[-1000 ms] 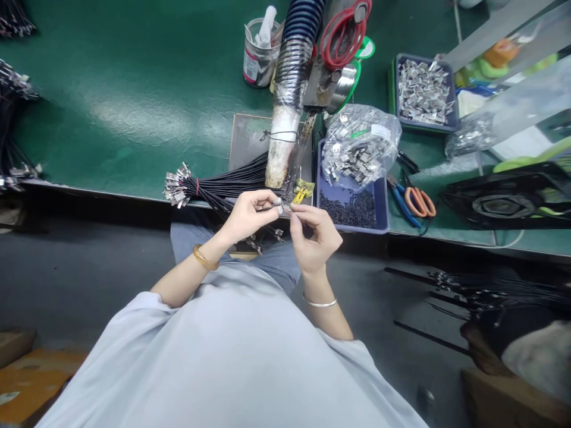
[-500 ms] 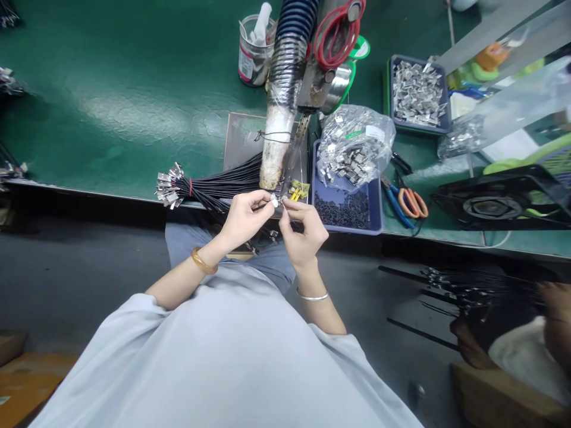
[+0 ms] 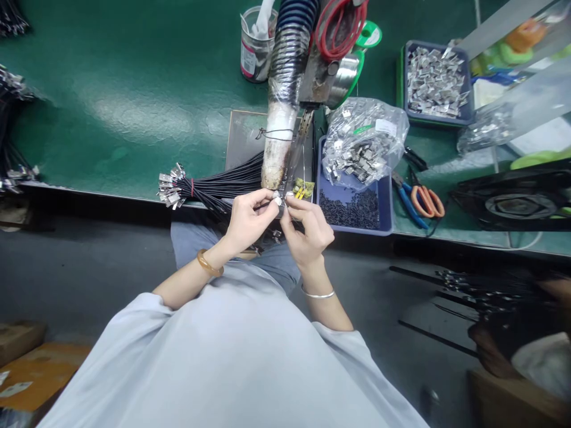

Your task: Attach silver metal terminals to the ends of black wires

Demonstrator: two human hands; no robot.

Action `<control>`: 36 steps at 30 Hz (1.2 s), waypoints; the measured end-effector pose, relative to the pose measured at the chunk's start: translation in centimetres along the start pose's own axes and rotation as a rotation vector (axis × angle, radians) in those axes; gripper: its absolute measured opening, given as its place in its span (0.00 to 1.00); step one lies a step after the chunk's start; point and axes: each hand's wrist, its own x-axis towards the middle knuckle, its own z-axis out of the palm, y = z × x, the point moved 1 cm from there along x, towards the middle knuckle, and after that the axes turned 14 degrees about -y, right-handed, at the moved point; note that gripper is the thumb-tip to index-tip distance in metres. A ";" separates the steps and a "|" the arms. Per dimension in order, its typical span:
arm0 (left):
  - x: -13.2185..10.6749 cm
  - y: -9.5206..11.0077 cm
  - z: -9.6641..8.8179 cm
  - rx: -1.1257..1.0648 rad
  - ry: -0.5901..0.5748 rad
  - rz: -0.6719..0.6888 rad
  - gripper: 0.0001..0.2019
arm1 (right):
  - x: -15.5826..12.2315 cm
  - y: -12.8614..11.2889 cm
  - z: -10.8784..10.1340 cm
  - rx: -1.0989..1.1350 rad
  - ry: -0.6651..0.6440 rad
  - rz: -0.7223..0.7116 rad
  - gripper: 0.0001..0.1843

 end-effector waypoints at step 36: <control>0.7 0.1 -1.3 -0.023 -0.181 -0.019 0.10 | 0.9 -0.5 -1.1 0.562 -0.132 0.394 0.07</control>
